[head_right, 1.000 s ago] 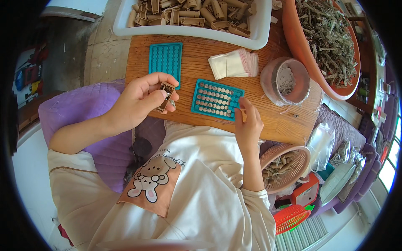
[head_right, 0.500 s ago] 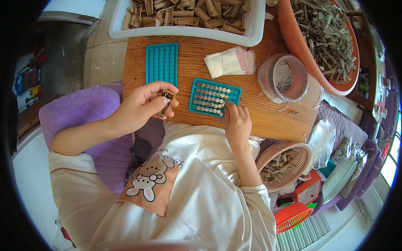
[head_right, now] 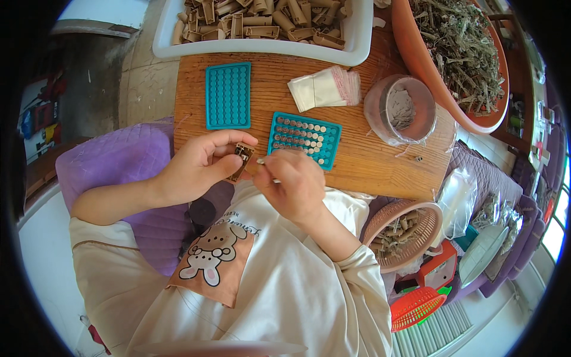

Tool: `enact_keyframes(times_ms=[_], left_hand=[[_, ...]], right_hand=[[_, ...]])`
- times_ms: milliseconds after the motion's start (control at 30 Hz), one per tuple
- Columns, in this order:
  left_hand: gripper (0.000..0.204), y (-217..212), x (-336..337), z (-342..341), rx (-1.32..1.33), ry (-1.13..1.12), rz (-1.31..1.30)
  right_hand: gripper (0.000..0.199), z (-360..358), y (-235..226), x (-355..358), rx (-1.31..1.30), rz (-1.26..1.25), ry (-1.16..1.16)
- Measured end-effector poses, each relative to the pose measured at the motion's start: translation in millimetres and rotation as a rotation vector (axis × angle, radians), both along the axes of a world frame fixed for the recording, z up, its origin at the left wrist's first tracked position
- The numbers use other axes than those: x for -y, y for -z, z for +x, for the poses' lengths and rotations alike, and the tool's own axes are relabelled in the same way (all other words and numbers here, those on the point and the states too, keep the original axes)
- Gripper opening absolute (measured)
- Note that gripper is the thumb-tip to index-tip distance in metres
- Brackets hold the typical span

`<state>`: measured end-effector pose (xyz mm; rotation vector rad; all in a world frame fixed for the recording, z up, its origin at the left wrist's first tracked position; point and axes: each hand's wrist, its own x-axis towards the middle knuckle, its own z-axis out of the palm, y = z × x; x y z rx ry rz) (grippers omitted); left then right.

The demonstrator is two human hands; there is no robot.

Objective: The person assembles small capsules into paper tubes by hand.

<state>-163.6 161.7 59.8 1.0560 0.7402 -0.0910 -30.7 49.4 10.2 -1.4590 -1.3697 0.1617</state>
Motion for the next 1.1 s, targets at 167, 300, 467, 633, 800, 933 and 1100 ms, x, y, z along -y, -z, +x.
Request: enact_keyframes(times_ms=[167, 300, 467, 633, 800, 933, 1100], left_hand=[[0.030, -5, -1, -1, 0.033, 0.043, 0.150], [0.028, -2, -1, -1, -0.001, 0.059, 0.170], [0.025, 12, -2, -3, -0.019, 0.050, 0.016], [0.020, 9, -3, -1, -0.095, 0.020, -0.089], [0.020, 11, -6, 0, -0.066, 0.003, -0.116], [0.020, 12, -7, 0, -0.076, -0.007, -0.129], [0.020, 10, -6, 0, -0.082, 0.002, -0.125]], right_hand=[[0.035, -11, 4, -5, 0.019, 0.050, -0.038], [0.027, -9, 1, -9, 0.014, -0.037, -0.092], [0.020, 10, -4, -8, -0.107, -0.257, -0.308], [0.014, 47, 21, 35, -0.836, -0.440, 0.006], [0.021, 63, 57, 76, 0.040, -0.664, 0.160], [0.025, 49, 68, 81, 0.279, -0.672, 0.232], [0.025, 44, 78, 78, 0.326, -0.638, 0.236]])
